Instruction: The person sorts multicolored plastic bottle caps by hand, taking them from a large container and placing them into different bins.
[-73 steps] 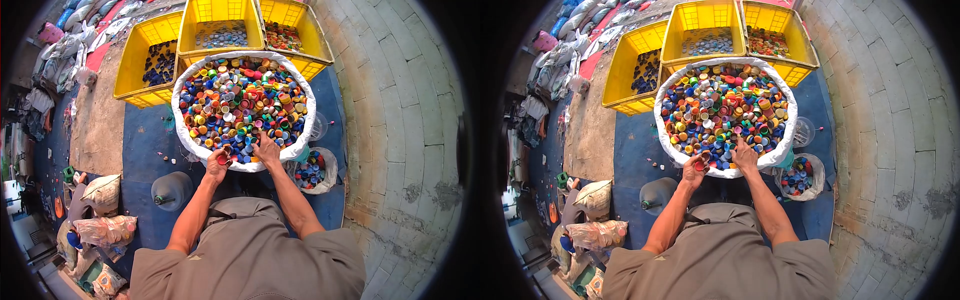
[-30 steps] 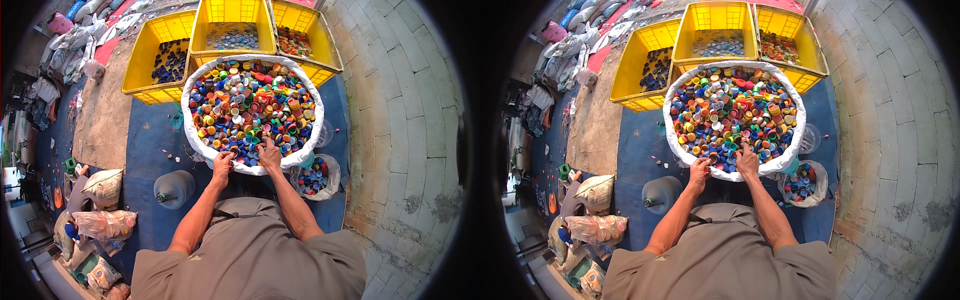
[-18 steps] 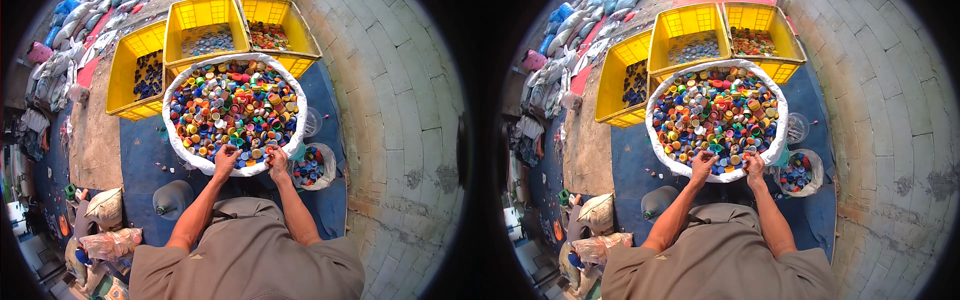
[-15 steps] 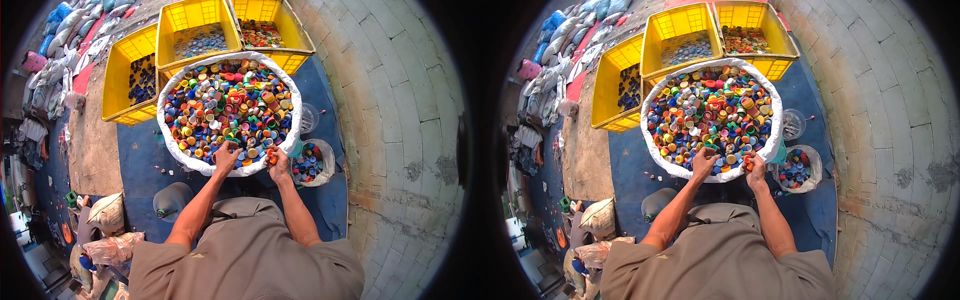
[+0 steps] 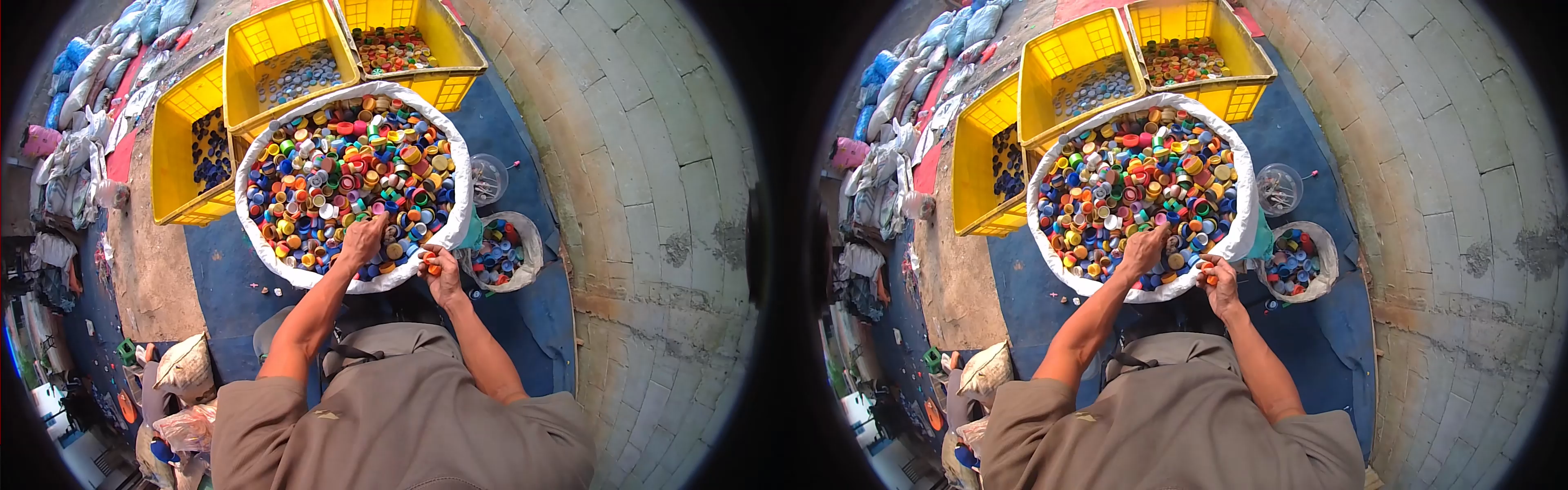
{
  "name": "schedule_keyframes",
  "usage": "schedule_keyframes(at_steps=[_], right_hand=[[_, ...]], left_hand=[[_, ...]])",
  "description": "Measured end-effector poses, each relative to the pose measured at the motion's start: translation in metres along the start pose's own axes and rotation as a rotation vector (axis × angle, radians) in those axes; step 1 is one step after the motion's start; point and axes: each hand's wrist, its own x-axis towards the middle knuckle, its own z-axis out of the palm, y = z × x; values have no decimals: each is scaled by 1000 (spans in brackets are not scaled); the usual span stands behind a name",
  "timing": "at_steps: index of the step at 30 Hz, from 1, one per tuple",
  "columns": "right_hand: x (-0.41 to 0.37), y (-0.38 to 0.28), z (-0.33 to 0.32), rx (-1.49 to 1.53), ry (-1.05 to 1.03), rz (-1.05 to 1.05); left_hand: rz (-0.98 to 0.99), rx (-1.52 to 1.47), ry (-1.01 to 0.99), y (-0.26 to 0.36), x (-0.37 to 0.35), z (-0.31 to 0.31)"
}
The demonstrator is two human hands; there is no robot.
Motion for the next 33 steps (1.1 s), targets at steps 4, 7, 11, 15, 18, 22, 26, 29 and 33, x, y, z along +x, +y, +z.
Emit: schedule_keyframes(at_steps=[4, 7, 11, 15, 18, 22, 26, 29, 33], right_hand=[[4, -3, 0, 16, -20, 9], [6, -4, 4, -29, -30, 3], [12, 0, 9, -11, -69, 32], [13, 7, 27, 21, -92, 67], [23, 19, 34, 88, -144, 95], [30, 30, 51, 181, -162, 144], [28, 39, 60, 289, -126, 219], [32, 46, 56, 352, -71, 244], [39, 33, 55, 364, -29, 255]], left_hand=[[20, -51, 58, -11, -2, 10], [-199, -272, 123, 0, -11, -2], [-573, -764, 240, 1, -23, -8], [-934, -1559, 300, 2, -43, -28], [-758, -2126, 414, -3, -64, -29], [-780, -2358, 457, 0, -88, -31], [-875, -2313, 421, 4, -93, -31], [-916, -2286, 395, 3, -86, -27], [-1060, -2220, 404, 8, -54, -31]])
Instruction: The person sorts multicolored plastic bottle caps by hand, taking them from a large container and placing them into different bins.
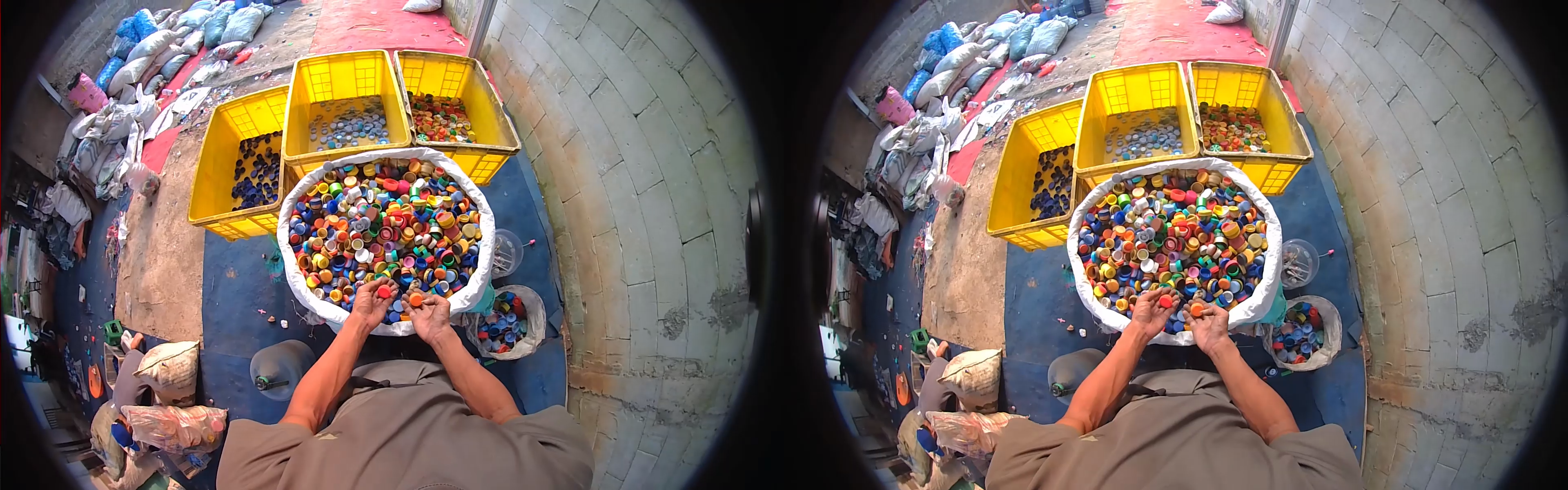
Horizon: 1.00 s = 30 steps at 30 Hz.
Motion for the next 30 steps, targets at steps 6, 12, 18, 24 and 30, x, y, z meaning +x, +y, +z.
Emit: schedule_keyframes(at_steps=[6, 12, 18, 24, 30], right_hand=[[2, -103, 127, 87, -384, -267], [-33, -172, 210, 36, -475, -453], [-4, -125, 95, -211, -331, -403], [-1, -44, -6, -762, -6, -448], [4, -5, -17, -1332, 52, -586]], left_hand=[[59, -148, -382, 57, 45, 183], [177, -210, -508, 121, 38, 252], [294, -120, -183, 105, 35, 113], [345, -122, 223, 70, -10, -24], [357, -41, 292, 33, -53, -69]])
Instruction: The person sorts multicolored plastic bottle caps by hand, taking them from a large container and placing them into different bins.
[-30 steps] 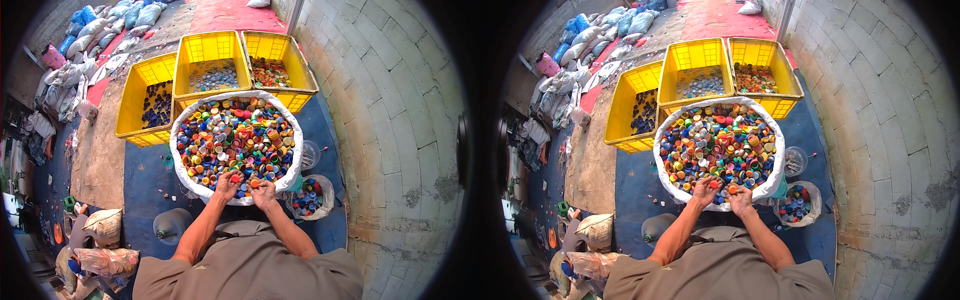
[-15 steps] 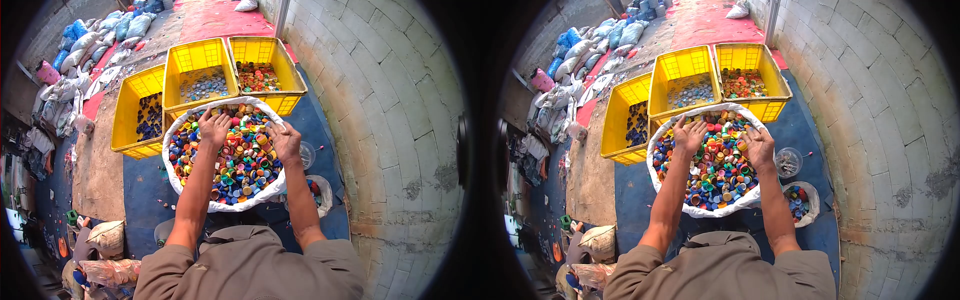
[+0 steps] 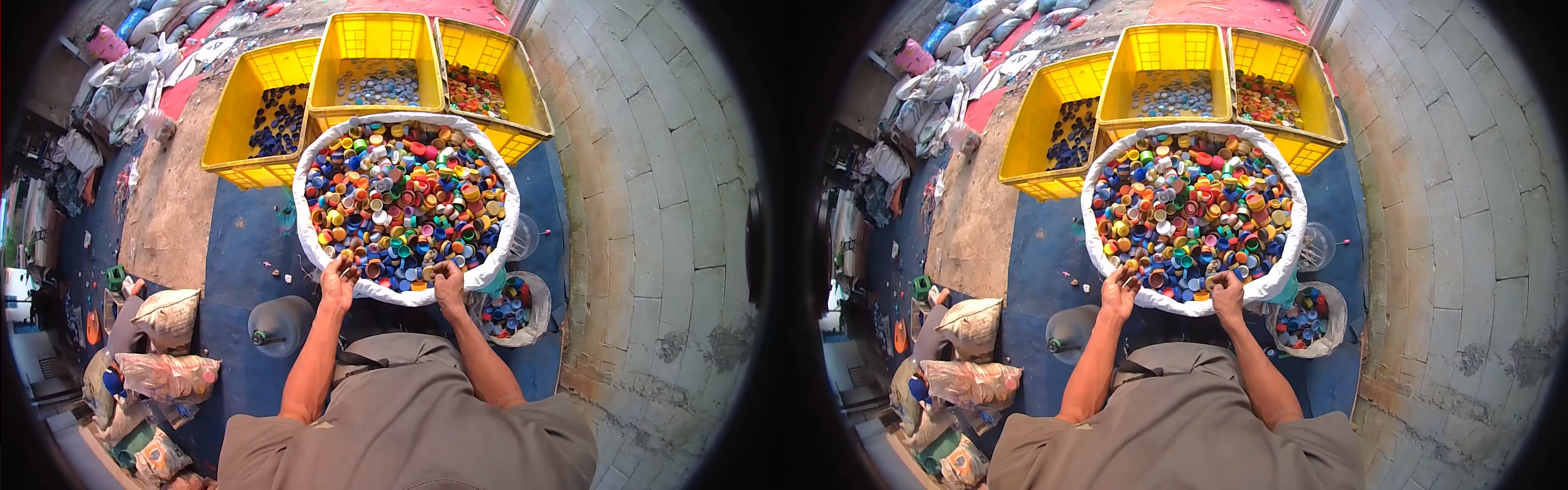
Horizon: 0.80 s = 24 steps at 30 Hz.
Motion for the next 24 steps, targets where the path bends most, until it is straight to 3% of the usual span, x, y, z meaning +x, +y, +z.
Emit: schedule_keyframes(at_steps=[8, 10, 24], right_hand=[[30, -17, 41, -337, -70, -320], [38, -26, 55, -560, 3, -518], [90, -57, 128, -947, -41, -581]], left_hand=[[3, -3, 21, -9, -20, -24], [3, 0, 22, -8, -27, -24], [33, -24, 105, 3, -64, -80]])
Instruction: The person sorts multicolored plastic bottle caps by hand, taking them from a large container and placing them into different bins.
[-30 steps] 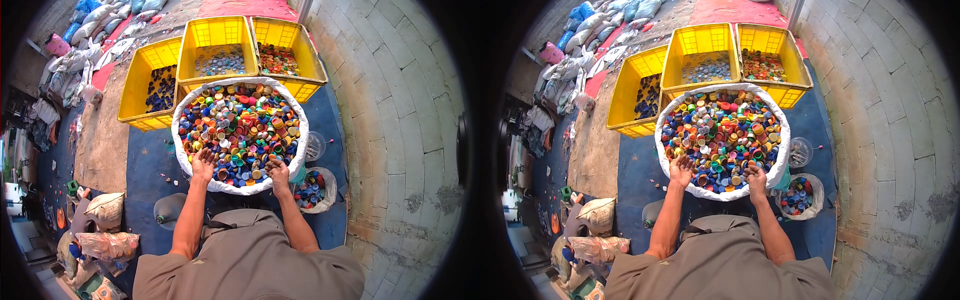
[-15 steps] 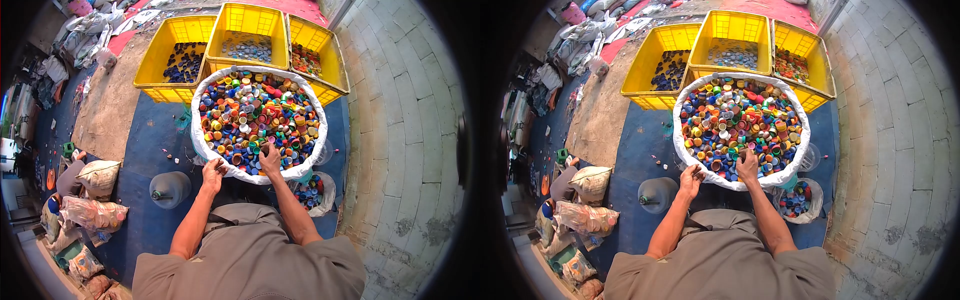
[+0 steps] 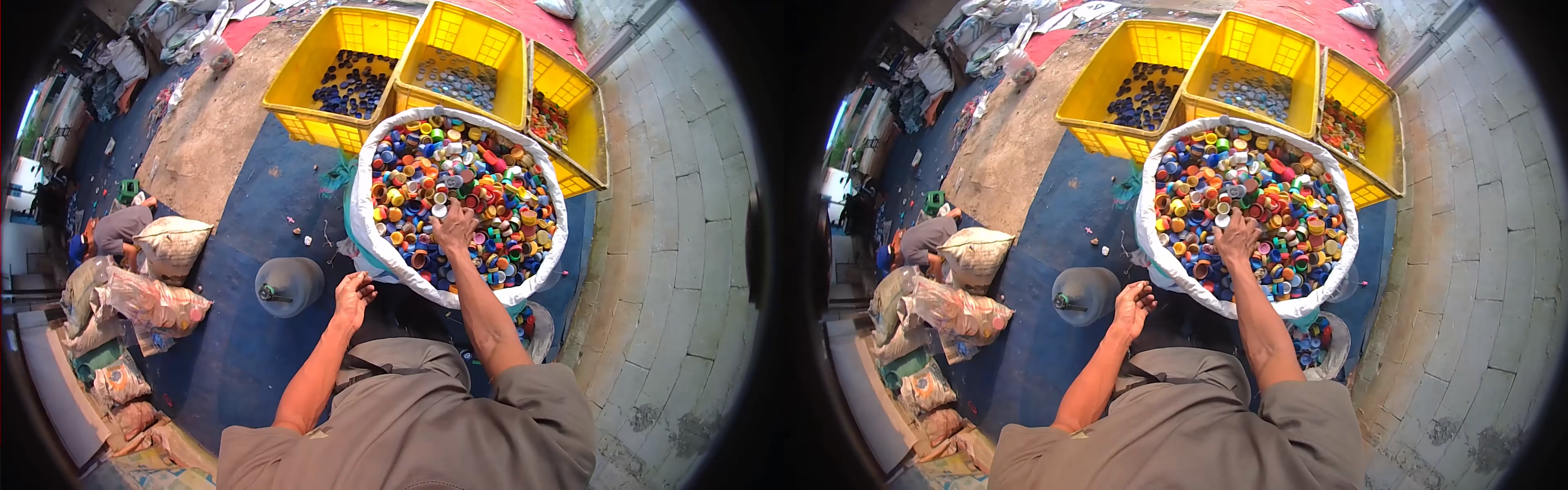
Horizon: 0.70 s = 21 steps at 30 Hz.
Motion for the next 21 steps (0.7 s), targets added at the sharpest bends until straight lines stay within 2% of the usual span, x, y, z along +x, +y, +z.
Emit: schedule_keyframes(at_steps=[5, 12, 15, 18, 21], right_hand=[[6, -11, 8, -106, -13, 14], [5, -11, 11, -57, -30, 32], [1, -10, 3, 77, -10, 77], [-8, 4, 5, 482, 41, 121], [-29, 8, -17, 1014, -103, 404]], left_hand=[[39, -14, 57, 6, -9, -14], [35, -13, 60, 3, -10, -15], [36, 41, 25, 3, -5, -8], [49, 84, -14, 1, 6, 1], [96, 197, -46, 2, 15, 15]])
